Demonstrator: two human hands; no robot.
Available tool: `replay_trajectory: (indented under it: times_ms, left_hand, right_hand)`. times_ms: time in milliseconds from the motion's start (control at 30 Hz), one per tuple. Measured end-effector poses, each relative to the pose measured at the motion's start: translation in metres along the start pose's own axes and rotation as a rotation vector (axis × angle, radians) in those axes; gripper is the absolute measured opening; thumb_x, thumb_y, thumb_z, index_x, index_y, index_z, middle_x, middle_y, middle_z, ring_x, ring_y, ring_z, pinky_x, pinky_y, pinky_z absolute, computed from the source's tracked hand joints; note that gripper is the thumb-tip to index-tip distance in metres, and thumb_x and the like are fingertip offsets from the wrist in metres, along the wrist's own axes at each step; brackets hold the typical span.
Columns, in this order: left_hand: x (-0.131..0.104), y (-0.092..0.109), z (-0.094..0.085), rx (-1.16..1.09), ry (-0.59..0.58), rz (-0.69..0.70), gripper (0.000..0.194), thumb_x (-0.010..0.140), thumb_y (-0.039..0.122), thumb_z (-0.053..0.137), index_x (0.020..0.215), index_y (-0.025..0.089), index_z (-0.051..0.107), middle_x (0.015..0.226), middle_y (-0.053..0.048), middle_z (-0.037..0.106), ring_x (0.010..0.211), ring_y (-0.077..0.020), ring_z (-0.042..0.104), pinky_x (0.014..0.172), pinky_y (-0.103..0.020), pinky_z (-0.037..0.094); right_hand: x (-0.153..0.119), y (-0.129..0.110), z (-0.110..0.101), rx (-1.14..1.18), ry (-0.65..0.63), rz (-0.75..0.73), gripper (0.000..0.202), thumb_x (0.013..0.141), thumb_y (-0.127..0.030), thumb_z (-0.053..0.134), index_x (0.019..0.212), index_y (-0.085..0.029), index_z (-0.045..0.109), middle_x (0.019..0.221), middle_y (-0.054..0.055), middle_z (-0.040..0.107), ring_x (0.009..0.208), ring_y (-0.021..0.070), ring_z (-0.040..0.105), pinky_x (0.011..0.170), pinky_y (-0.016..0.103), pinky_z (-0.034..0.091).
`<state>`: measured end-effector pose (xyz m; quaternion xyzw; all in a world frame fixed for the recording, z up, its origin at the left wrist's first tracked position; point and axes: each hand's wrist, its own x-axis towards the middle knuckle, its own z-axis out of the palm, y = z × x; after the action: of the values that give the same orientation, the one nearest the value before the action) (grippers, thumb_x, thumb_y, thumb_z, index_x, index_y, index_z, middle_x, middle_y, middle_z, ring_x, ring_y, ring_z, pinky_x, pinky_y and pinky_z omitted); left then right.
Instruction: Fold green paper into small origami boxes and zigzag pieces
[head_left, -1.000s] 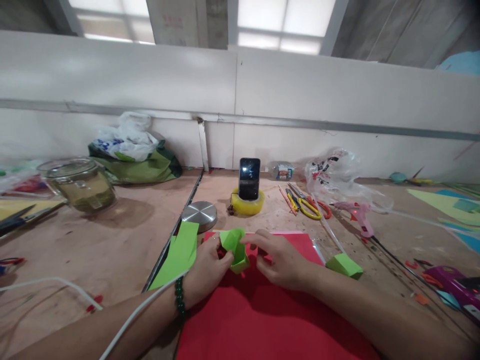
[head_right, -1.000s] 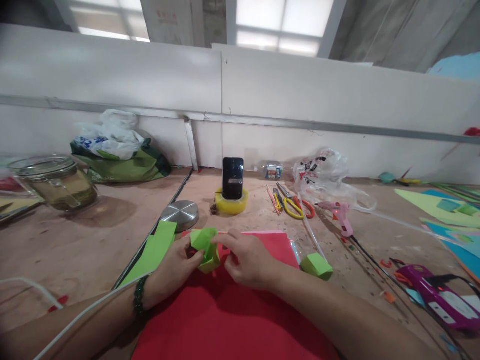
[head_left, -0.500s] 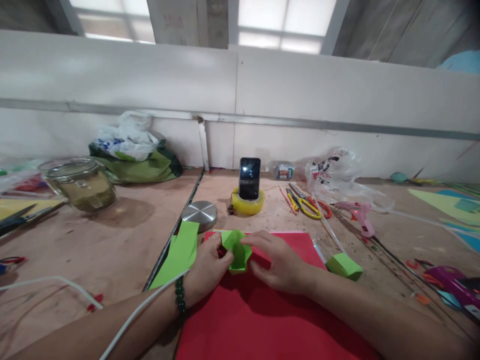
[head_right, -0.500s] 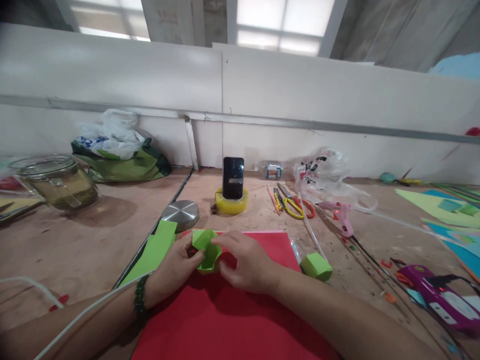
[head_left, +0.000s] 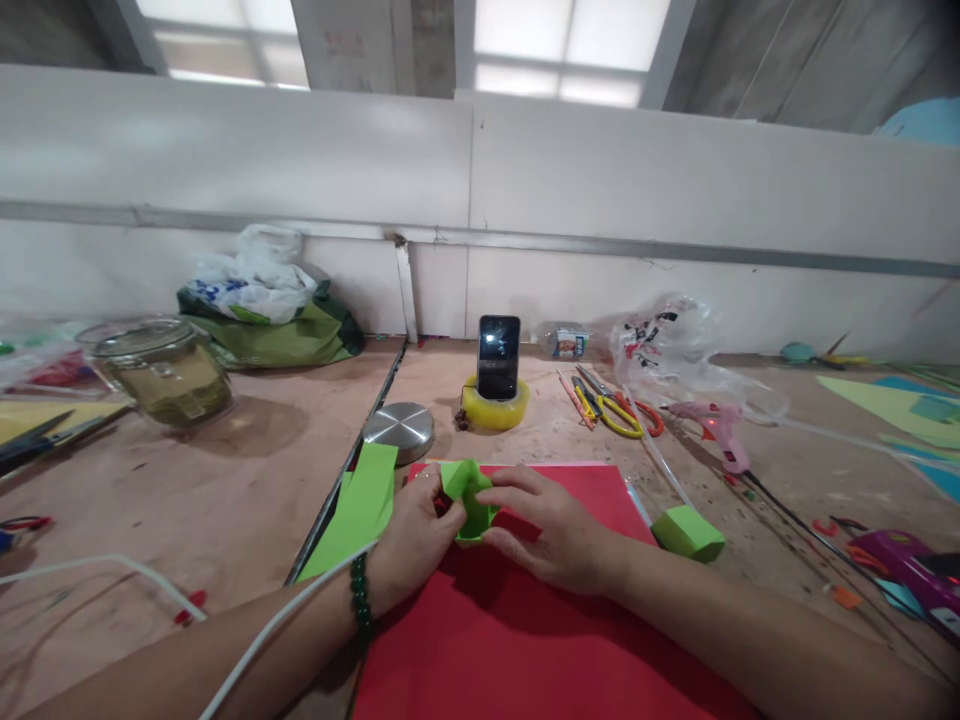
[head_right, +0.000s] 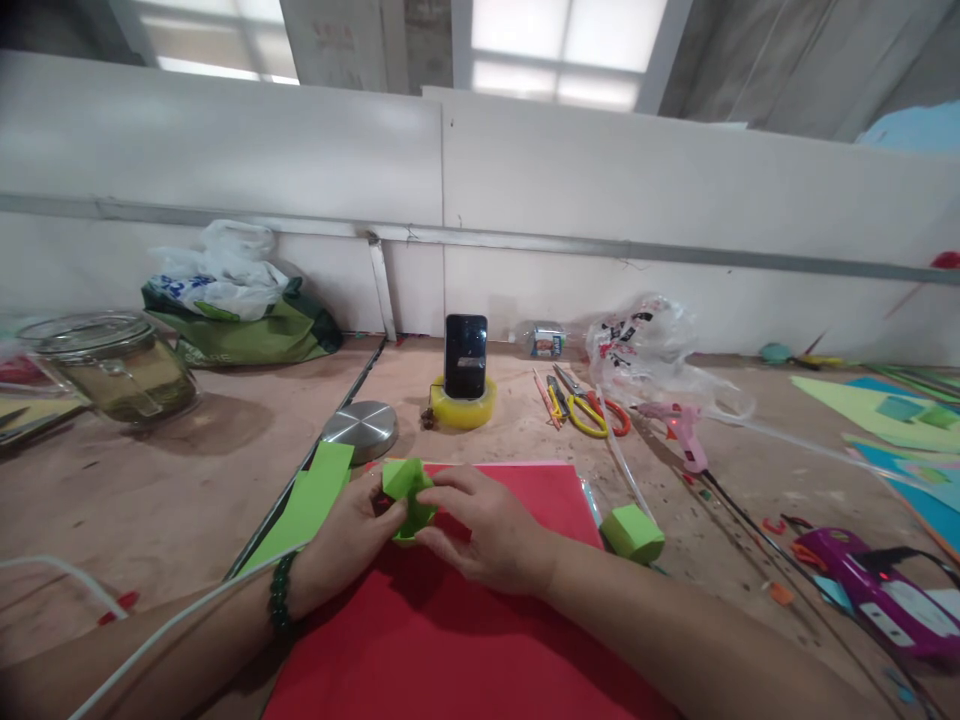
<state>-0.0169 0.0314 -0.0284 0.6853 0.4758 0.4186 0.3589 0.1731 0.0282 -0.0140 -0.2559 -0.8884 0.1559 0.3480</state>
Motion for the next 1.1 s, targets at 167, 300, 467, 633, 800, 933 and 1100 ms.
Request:
replay_trajectory:
  times_ms: [167,300,467,633,800,933,1100]
  left_hand:
    - [0.0,-0.001,0.0,0.05,0.025,0.034,0.011,0.069,0.025,0.048,0.069,0.019,0.057,0.07,-0.001,0.061,0.067,-0.0176,0.055,0.066,-0.03,0.046]
    - [-0.001,-0.001,0.0,0.07,0.023,0.05,0.009,0.065,0.021,0.046,0.067,0.019,0.055,0.067,0.0,0.058,0.064,-0.0166,0.053,0.062,-0.028,0.044]
    - [-0.001,-0.002,-0.001,0.115,-0.001,0.045,0.008,0.065,0.02,0.047,0.065,0.019,0.055,0.066,0.001,0.058,0.064,-0.0163,0.053,0.061,-0.027,0.042]
    - [-0.002,-0.001,-0.002,0.159,-0.065,0.095,0.013,0.064,0.017,0.044,0.061,0.02,0.056,0.063,0.0,0.058,0.066,-0.0169,0.052,0.061,-0.027,0.039]
    - [-0.002,0.001,-0.003,0.172,-0.071,0.083,0.013,0.065,0.018,0.045,0.061,0.019,0.057,0.062,0.0,0.057,0.064,-0.0168,0.051,0.06,-0.026,0.037]
    - [-0.002,0.002,-0.003,0.202,-0.094,0.09,0.012,0.065,0.017,0.046,0.061,0.019,0.057,0.061,0.0,0.057,0.065,-0.0172,0.05,0.06,-0.027,0.036]
    - [-0.004,0.007,-0.003,0.212,-0.12,0.123,0.013,0.065,0.014,0.046,0.059,0.02,0.056,0.06,0.0,0.055,0.065,-0.0173,0.048,0.061,-0.027,0.036]
  right_hand:
    - [-0.001,-0.001,-0.001,0.0,0.011,-0.051,0.037,0.081,-0.01,0.045,0.117,-0.018,0.05,0.105,0.012,0.064,0.096,0.0207,0.06,0.081,0.035,0.053]
    - [-0.003,0.001,0.003,-0.054,0.036,-0.029,0.034,0.078,-0.01,0.048,0.111,-0.018,0.053,0.093,0.009,0.066,0.085,0.0201,0.06,0.074,0.032,0.052]
    - [-0.002,0.006,0.006,0.021,-0.005,0.042,0.02,0.083,-0.013,0.049,0.099,-0.02,0.06,0.086,0.006,0.068,0.078,0.0181,0.06,0.071,0.03,0.051]
    - [-0.001,0.008,0.008,0.096,-0.005,0.114,0.017,0.083,-0.014,0.05,0.088,-0.019,0.065,0.079,0.004,0.067,0.074,0.0159,0.06,0.069,0.028,0.049]
    - [0.0,0.004,0.008,0.227,-0.006,0.248,0.017,0.081,-0.014,0.052,0.086,-0.017,0.068,0.078,0.003,0.068,0.071,0.0142,0.061,0.067,0.025,0.048]
    - [0.001,0.0,0.009,0.257,0.004,0.34,0.013,0.08,-0.016,0.057,0.079,-0.016,0.07,0.07,0.002,0.066,0.064,0.0131,0.059,0.063,0.023,0.046]
    - [0.003,0.003,0.013,0.296,0.031,0.422,0.01,0.078,-0.015,0.06,0.074,-0.016,0.069,0.069,0.001,0.064,0.066,0.0132,0.057,0.063,0.023,0.044]
